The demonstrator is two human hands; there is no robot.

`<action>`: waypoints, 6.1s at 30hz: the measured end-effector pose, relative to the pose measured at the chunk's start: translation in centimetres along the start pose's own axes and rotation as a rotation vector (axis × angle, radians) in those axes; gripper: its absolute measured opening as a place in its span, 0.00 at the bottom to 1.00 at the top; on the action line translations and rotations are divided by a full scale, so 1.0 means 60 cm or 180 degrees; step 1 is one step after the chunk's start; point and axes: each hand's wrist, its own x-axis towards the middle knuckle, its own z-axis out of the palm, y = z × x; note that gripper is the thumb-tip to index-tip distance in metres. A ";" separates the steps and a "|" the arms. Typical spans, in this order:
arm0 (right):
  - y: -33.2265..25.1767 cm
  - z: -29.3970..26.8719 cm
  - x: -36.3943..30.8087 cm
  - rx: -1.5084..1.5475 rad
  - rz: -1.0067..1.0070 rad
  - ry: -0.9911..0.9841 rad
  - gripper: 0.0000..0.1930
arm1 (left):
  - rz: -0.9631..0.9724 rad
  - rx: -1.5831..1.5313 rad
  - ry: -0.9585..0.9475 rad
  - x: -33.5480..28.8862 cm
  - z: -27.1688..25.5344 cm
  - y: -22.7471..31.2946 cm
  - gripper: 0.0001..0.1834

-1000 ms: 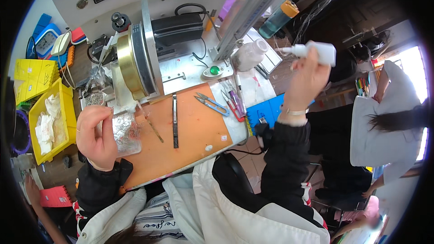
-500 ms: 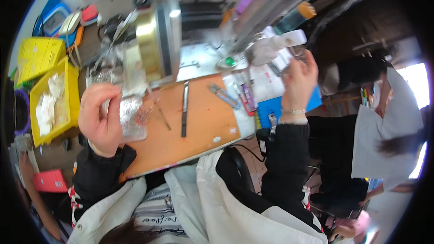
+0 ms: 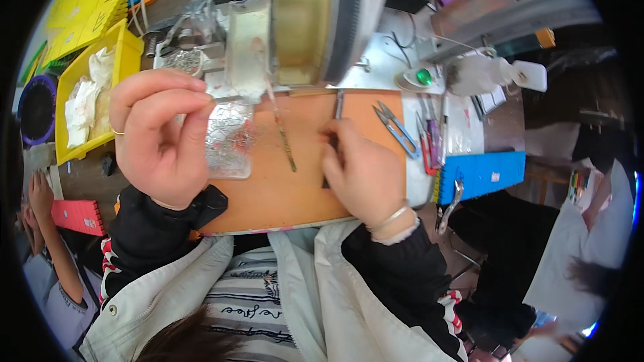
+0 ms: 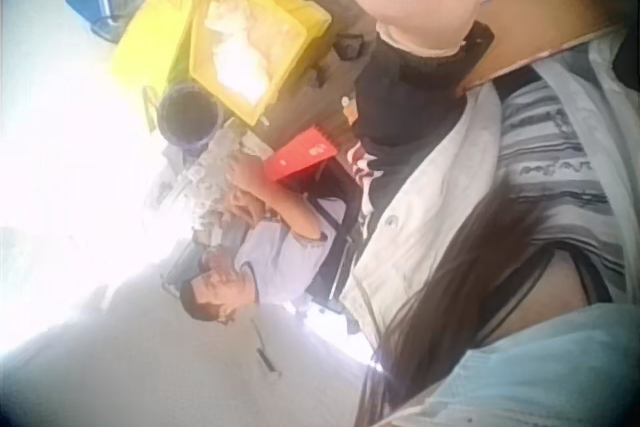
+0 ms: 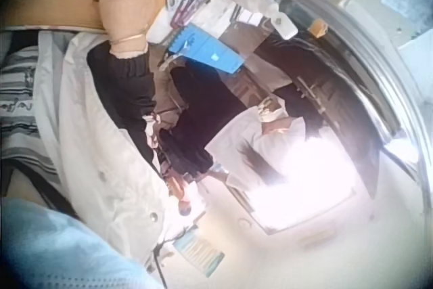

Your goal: Assembling small electronic components and wiring at a workbench.

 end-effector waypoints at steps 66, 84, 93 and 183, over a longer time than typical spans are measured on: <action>-0.097 -0.067 0.012 0.2352 -0.1035 -0.0020 0.10 | -0.0146 -0.1019 -0.0200 0.010 0.009 0.003 0.12; 0.023 -0.060 -0.055 0.0163 -0.0687 0.0756 0.25 | 0.0129 -0.0828 -0.0484 0.020 0.002 0.000 0.12; 0.017 -0.103 -0.059 0.0322 -0.0674 0.1375 0.26 | -0.0829 -0.0237 -0.0346 0.041 0.004 0.028 0.04; -0.255 -0.764 0.159 0.1017 -0.1046 0.3823 0.11 | -0.0049 -0.0058 -0.0035 0.095 -0.070 0.113 0.06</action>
